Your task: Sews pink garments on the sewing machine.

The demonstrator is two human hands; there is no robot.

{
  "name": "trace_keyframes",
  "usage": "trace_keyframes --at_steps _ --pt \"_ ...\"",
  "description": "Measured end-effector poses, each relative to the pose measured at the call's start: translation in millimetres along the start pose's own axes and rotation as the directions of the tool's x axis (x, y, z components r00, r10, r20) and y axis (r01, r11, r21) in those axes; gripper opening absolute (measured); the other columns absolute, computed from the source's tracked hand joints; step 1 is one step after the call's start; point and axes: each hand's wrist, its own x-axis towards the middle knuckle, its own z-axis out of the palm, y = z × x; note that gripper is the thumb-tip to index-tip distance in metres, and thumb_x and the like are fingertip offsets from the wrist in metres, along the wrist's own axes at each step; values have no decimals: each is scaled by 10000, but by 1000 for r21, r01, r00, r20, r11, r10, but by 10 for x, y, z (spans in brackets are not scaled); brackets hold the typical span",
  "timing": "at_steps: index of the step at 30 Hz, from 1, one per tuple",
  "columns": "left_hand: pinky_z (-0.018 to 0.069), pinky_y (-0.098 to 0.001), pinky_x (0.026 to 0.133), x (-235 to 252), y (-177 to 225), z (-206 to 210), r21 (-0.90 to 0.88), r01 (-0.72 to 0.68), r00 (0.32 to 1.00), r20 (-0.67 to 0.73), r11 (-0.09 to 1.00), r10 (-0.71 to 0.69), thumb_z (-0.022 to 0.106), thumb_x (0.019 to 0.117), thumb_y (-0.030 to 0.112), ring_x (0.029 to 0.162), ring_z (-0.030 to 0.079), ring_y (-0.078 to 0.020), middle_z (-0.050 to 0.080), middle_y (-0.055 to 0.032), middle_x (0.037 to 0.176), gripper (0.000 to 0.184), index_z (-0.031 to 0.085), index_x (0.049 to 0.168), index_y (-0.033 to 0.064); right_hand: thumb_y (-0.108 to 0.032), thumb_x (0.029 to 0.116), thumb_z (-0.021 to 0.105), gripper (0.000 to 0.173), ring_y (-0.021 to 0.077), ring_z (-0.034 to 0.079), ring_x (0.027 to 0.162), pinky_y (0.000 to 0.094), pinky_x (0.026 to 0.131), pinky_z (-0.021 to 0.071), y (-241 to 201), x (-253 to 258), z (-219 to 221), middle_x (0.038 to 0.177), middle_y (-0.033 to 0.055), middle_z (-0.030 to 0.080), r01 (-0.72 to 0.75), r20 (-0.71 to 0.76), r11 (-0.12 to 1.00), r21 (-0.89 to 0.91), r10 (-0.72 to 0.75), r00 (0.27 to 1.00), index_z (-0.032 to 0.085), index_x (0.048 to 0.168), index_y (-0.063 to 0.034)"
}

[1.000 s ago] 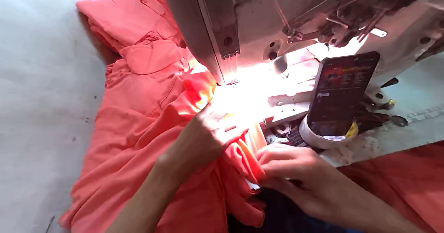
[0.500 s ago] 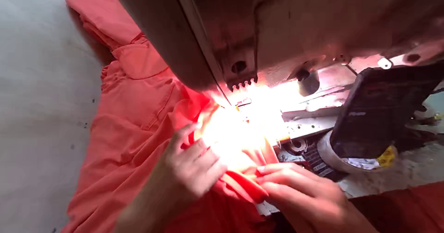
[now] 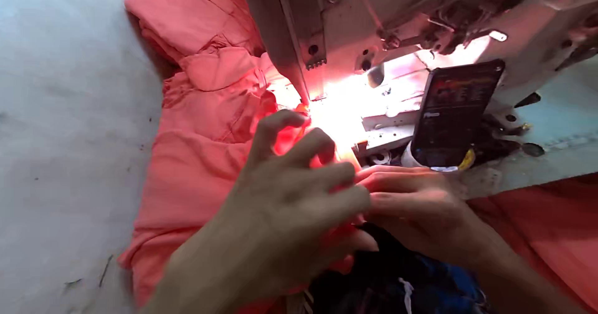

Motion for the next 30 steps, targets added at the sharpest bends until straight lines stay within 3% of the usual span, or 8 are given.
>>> trace_keyframes --at_steps 1,3,5,7,11,15,20,30 --pt "281 -563 1101 -78 -60 260 -17 70 996 -57 997 -71 637 947 516 1109 602 -199 697 55 918 307 722 907 224 -133 1035 594 161 120 700 1065 255 934 569 -31 -81 16 1001 55 756 -6 -18 997 -74 4 1000 744 1017 -77" --pt "396 -616 964 -245 -87 858 110 178 977 -136 978 -162 622 920 361 994 651 -271 702 22 869 173 711 905 213 -97 1020 593 174 188 691 1143 322 976 569 -9 -285 35 1047 54 769 -39 -19 965 -260 35 999 768 1025 -96" --pt "440 -539 842 -358 38 1443 202 277 944 -242 939 -226 564 944 211 873 650 -287 656 -20 768 160 682 841 178 -122 1029 578 176 248 604 1286 382 1075 494 64 -558 -20 1208 68 734 -81 -45 883 -462 68 997 748 1074 -134" --pt "430 -466 868 -440 191 1746 276 377 909 -293 884 -296 522 981 241 908 632 -274 647 -35 805 183 660 880 178 -211 1053 558 172 256 520 1375 416 1139 427 140 -830 -161 1341 71 660 -184 -184 764 -618 86 979 682 1167 -180" --pt "391 -474 890 -383 248 1816 270 471 865 -328 840 -380 485 958 323 907 614 -308 632 -63 778 268 661 852 149 -456 1040 554 424 301 405 1452 464 1181 345 415 -911 -554 1482 179 510 -418 -472 506 -754 25 881 615 1336 -158" --pt "385 -484 880 -376 241 1806 272 468 870 -306 841 -386 548 925 337 900 611 -316 619 -67 762 242 657 835 141 -590 1033 450 669 421 348 1466 548 1149 355 658 -771 -675 1586 316 311 -512 -541 424 -747 60 839 468 1528 -140" --pt "370 -472 878 -367 238 1790 287 478 872 -268 830 -410 558 910 273 912 604 -312 619 -64 764 177 652 835 144 -606 1037 402 667 384 394 1432 531 1127 371 777 -723 -666 1586 286 312 -537 -572 438 -721 62 818 416 1564 -196" --pt "362 -475 880 -350 242 1785 303 493 867 -249 816 -432 574 906 262 913 608 -305 628 -63 770 155 654 842 147 -575 1036 437 668 370 488 1344 513 1065 435 818 -726 -657 1543 277 403 -551 -566 465 -693 122 815 470 1543 -140"
